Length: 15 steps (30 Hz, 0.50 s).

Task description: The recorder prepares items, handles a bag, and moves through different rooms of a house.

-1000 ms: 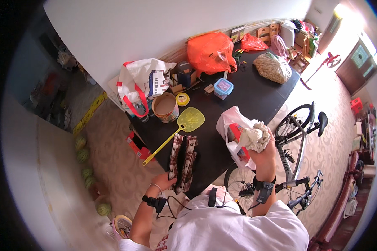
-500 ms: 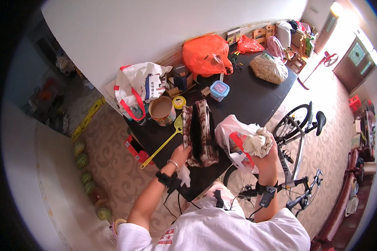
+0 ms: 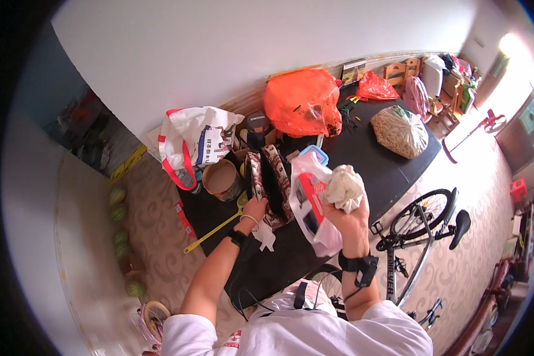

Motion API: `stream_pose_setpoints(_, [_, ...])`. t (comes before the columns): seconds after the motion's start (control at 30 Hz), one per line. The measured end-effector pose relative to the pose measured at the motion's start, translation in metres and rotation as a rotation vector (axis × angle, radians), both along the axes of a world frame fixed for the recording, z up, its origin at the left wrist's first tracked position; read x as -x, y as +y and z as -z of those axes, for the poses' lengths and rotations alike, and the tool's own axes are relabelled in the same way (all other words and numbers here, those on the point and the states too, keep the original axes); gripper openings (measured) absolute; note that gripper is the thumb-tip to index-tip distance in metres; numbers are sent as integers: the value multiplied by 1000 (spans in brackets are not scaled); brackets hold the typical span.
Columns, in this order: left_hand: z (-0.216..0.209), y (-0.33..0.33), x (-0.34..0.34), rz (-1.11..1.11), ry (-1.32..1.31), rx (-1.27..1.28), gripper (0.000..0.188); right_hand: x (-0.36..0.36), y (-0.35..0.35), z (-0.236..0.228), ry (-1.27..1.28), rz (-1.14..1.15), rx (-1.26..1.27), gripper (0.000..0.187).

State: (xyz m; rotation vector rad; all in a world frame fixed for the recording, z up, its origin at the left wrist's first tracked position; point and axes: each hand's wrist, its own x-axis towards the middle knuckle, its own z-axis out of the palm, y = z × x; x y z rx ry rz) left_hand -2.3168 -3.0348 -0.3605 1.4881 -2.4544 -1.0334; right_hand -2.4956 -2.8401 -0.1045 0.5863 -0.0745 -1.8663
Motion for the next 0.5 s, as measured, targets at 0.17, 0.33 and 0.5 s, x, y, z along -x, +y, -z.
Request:
stream_pose_setpoints(0.17, [-24,18,-19,2,78,-21,41,45,-52,20,-187,-159,64,14])
stream_pose_setpoints(0.33, [-9,29,-48,-156,212,-167,36,52,-75,26,-116,-295,117,17])
stream_pose_setpoints(0.5, [-53,48,-33,-352,250,-580,32,33,-98,18,-160,-361,-81,14])
